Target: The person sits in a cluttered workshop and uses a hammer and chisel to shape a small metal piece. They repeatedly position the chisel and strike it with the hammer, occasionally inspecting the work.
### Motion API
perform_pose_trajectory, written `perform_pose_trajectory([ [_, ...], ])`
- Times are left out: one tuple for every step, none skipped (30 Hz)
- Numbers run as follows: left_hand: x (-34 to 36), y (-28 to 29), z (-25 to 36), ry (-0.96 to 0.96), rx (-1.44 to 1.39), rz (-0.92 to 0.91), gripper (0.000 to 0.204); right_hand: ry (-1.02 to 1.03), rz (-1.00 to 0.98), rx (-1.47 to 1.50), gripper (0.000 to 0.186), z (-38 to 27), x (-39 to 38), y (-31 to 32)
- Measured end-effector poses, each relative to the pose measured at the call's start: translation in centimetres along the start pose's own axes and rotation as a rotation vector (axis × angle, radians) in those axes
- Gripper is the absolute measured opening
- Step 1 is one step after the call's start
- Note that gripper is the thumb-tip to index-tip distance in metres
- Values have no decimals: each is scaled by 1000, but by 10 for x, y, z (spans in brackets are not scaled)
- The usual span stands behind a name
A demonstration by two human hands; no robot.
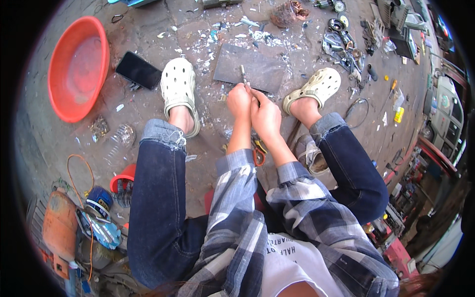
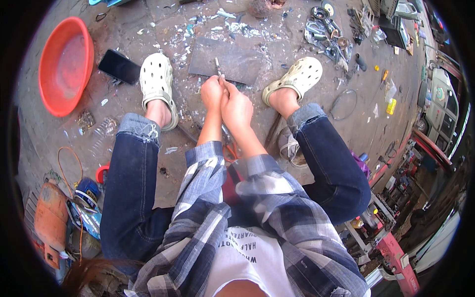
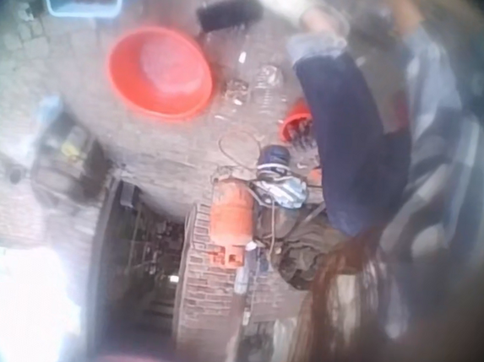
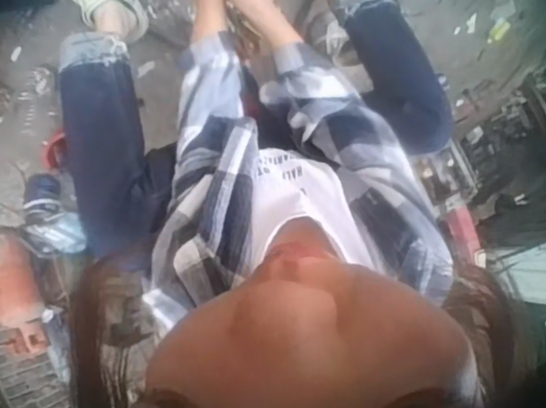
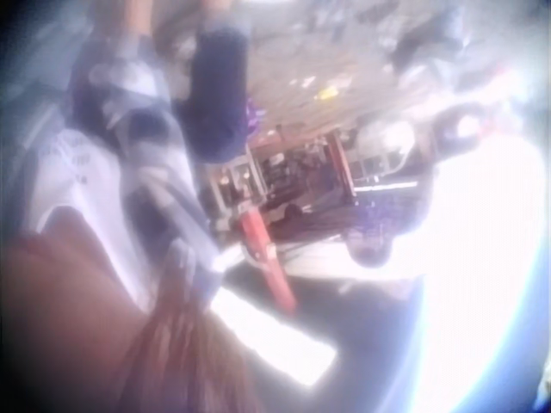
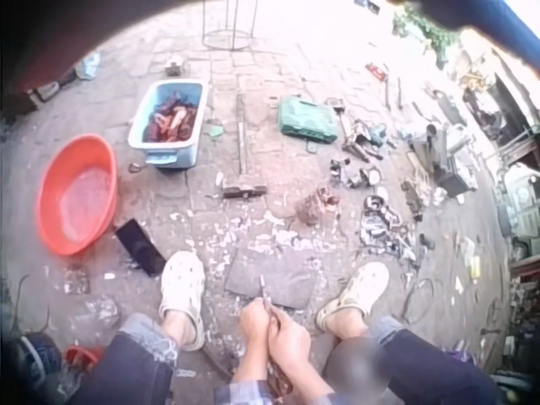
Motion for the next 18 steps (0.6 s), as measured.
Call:
perform_pose_trajectory([
  [-1, 2, -1, -8, -10, 28, 34, -3, -3, 17, 30, 0, -1, -2],
  [1, -2, 5, -31, -29, 41, 35, -19, 12, 34, 30, 4, 3, 1],
  [3, -7, 10, -54, -31, 32, 35, -34, 25, 51, 30, 8, 5, 3],
  [6, -11, 13, -77, -32, 23, 35, -36, 43, 67, 30, 10, 7, 6],
  [6, -8, 12, -83, -25, 30, 35, -25, 43, 82, 30, 9, 6, 4],
  [5, -7, 12, -83, -19, 36, 35, -14, 43, 96, 30, 8, 5, 4],
  [5, -6, 11, -83, -12, 40, 35, -14, 38, 98, 31, 9, 4, 3],
  [5, -5, 11, -85, -5, 43, 35, -16, 33, 102, 31, 9, 4, 2],
  [5, -6, 9, -76, 2, 35, 35, -18, 30, 105, 31, 9, 4, 1],
  [6, -7, 8, -68, 9, 25, 35, -18, 33, 111, 31, 9, 4, 2],
  [6, -9, 8, -61, 16, 15, 34, -18, 37, 117, 30, 9, 5, 2],
  [6, -11, 8, -57, 15, 0, 34, -18, 41, 123, 30, 9, 6, 3],
  [7, -14, 9, -54, 13, -16, 34, -24, 54, 113, 30, 10, 6, 4],
  [6, -12, 7, -44, 16, -22, 34, -21, 57, 103, 30, 7, 4, 3],
  [6, -11, 7, -46, 29, -23, 34, -18, 60, 93, 30, 5, 1, 2],
  [6, -9, 6, -48, 43, -25, 33, -15, 62, 84, 30, 3, -1, 1],
  [6, -10, 7, -58, 53, -32, 33, -17, 73, 76, 31, 2, -2, 2],
  [7, -11, 8, -76, 67, -44, 32, -18, 82, 68, 31, 2, -3, 2],
])
Point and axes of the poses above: each hand's wrist, its own x-axis towards the middle knuckle, its own y-axis out of the back of the hand, z = x × y, the point moved 10 cm from there along x, towards the middle knuckle, and after that the axes turned 15 degrees about -y, right-handed, at the moved point
